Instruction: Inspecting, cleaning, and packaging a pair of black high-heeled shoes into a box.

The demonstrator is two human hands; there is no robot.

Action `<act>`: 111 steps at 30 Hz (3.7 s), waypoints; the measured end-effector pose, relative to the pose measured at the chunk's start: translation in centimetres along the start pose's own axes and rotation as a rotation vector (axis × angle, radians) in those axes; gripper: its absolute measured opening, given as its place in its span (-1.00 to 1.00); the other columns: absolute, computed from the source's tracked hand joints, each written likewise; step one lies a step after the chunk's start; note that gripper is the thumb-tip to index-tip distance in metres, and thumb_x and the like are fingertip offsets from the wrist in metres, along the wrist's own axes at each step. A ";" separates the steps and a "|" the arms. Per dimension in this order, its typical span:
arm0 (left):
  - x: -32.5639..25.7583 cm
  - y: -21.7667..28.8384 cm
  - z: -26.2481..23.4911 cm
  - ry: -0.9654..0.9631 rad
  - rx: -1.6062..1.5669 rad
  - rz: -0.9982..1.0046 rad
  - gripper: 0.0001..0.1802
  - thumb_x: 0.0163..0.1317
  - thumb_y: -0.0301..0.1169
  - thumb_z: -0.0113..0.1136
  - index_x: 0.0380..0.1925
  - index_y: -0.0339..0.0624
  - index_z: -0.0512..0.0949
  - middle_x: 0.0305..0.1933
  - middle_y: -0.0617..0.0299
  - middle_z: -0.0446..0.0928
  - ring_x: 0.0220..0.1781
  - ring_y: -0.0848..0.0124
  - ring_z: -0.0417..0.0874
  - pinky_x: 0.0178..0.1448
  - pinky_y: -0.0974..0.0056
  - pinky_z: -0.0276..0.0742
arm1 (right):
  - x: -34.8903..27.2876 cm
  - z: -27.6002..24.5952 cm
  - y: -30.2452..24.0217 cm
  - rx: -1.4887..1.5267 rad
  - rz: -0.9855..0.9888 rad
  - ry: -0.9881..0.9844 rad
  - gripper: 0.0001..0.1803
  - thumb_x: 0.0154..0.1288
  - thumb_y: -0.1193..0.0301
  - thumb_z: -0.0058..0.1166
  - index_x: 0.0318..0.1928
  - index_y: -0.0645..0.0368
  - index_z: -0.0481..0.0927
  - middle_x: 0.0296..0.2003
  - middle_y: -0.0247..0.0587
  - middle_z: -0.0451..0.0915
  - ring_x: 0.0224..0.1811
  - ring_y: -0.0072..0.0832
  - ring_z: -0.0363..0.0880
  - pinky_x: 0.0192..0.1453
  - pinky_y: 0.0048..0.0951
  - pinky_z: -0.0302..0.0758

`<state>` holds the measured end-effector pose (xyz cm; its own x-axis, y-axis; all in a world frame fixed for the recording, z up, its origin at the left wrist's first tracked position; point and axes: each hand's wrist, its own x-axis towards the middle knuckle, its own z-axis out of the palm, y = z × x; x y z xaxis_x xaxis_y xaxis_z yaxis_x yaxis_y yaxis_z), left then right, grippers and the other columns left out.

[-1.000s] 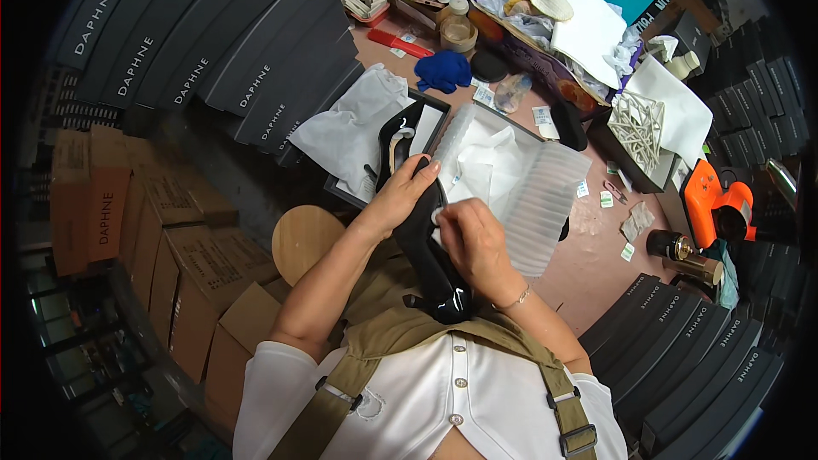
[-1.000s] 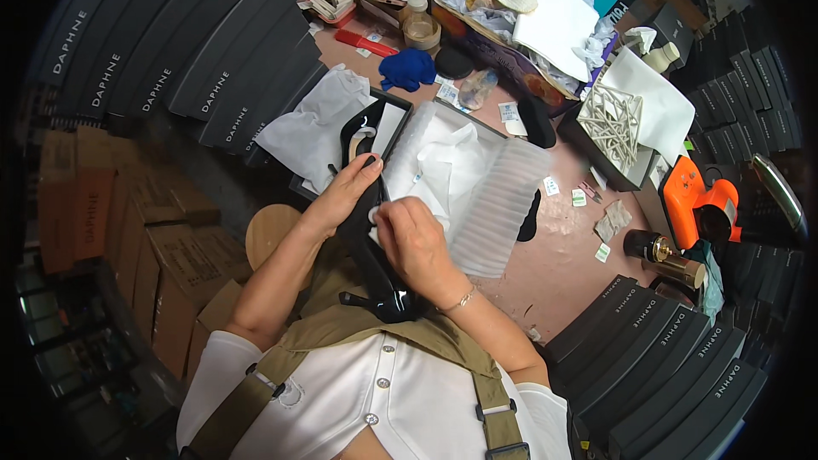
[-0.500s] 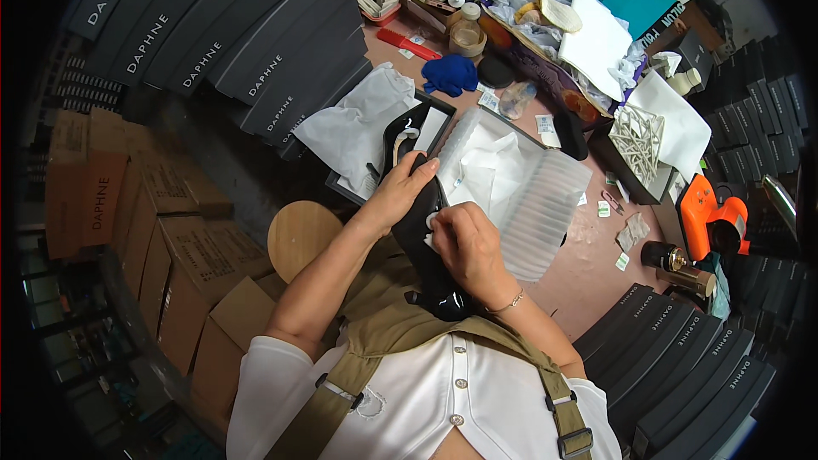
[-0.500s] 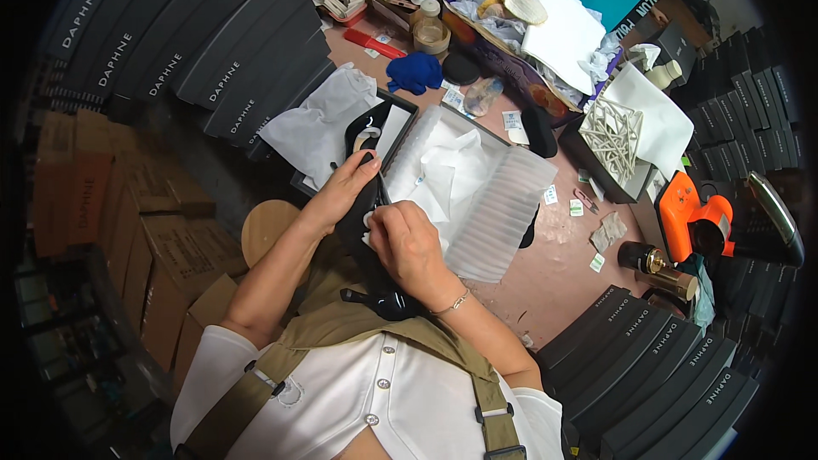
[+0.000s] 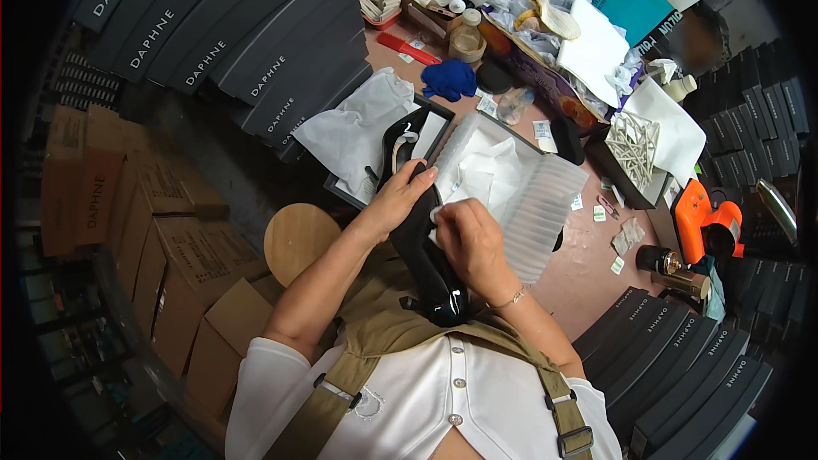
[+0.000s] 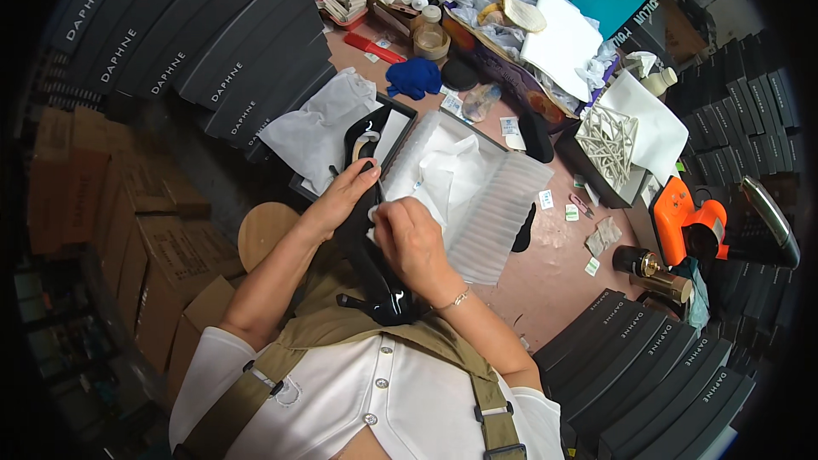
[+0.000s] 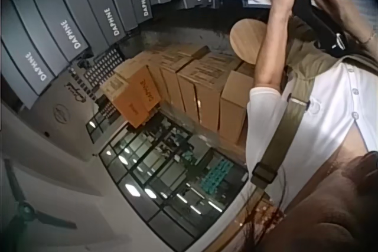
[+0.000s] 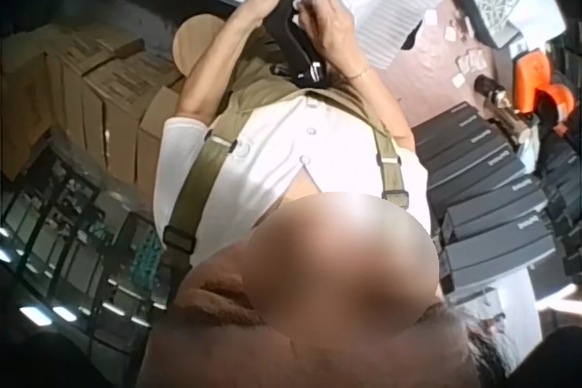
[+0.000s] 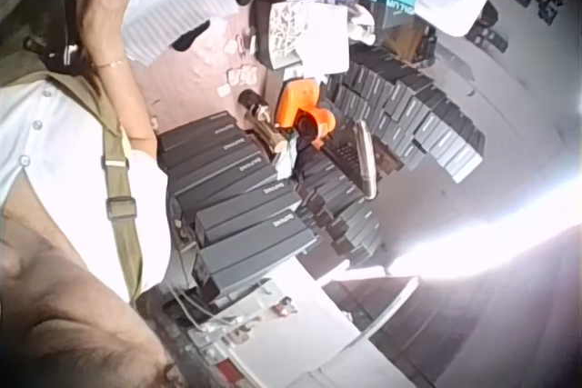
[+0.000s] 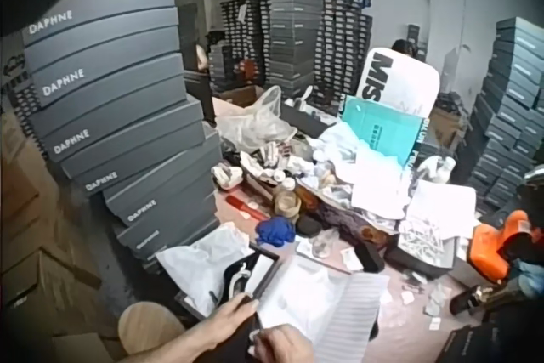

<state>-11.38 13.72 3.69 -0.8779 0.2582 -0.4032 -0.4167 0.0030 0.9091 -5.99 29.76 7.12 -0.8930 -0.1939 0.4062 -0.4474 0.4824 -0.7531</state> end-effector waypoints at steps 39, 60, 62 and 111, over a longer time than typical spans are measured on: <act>-3.1 -0.3 0.2 -0.089 0.009 0.026 -0.31 0.35 -0.01 0.08 0.22 -0.39 0.27 0.08 0.04 0.44 0.10 0.42 0.43 0.18 0.39 0.34 | -3.2 -0.2 -4.4 -0.015 -0.102 0.026 -0.78 0.02 0.66 0.20 -0.29 0.20 0.51 -0.40 -0.11 0.50 -0.39 -0.16 0.53 -0.30 -0.26 0.49; 2.8 3.2 -2.5 -0.357 -0.418 -0.232 -0.49 0.33 0.03 0.07 0.05 -0.12 0.42 -0.24 0.27 0.54 -0.29 0.46 0.60 -0.21 0.35 0.56 | -6.6 -1.1 -0.9 1.122 0.943 -0.151 -0.86 0.35 0.38 0.14 -0.29 0.18 0.60 -0.41 -0.58 0.51 -0.35 -0.82 0.38 -0.23 -0.73 0.32; 1.2 3.1 -1.2 -0.501 -0.739 -0.356 -0.31 0.23 0.20 0.07 0.14 -0.11 0.38 -0.10 0.11 0.57 -0.07 0.21 0.62 0.05 0.09 0.56 | -7.3 -0.8 -1.0 1.221 0.881 -0.043 -0.84 0.37 0.36 0.10 -0.24 0.20 0.59 -0.38 -0.57 0.51 -0.36 -0.79 0.38 -0.23 -0.71 0.34; 26.0 10.2 57.8 -0.672 -0.516 -0.373 -0.53 0.22 0.03 0.20 -0.05 -0.08 0.54 -0.11 0.21 0.60 -0.06 0.26 0.61 0.15 0.03 0.50 | -11.0 -47.0 37.5 -0.805 1.228 0.532 -0.56 0.32 0.14 0.00 0.00 0.23 0.41 -0.38 0.13 0.64 -0.28 0.04 0.65 -0.17 -0.03 0.56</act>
<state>-24.87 76.28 8.55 -0.4122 0.8335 -0.3679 -0.8398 -0.1910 0.5083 -10.57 90.12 -1.33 -0.4800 0.8766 0.0343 0.8144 0.4598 -0.3540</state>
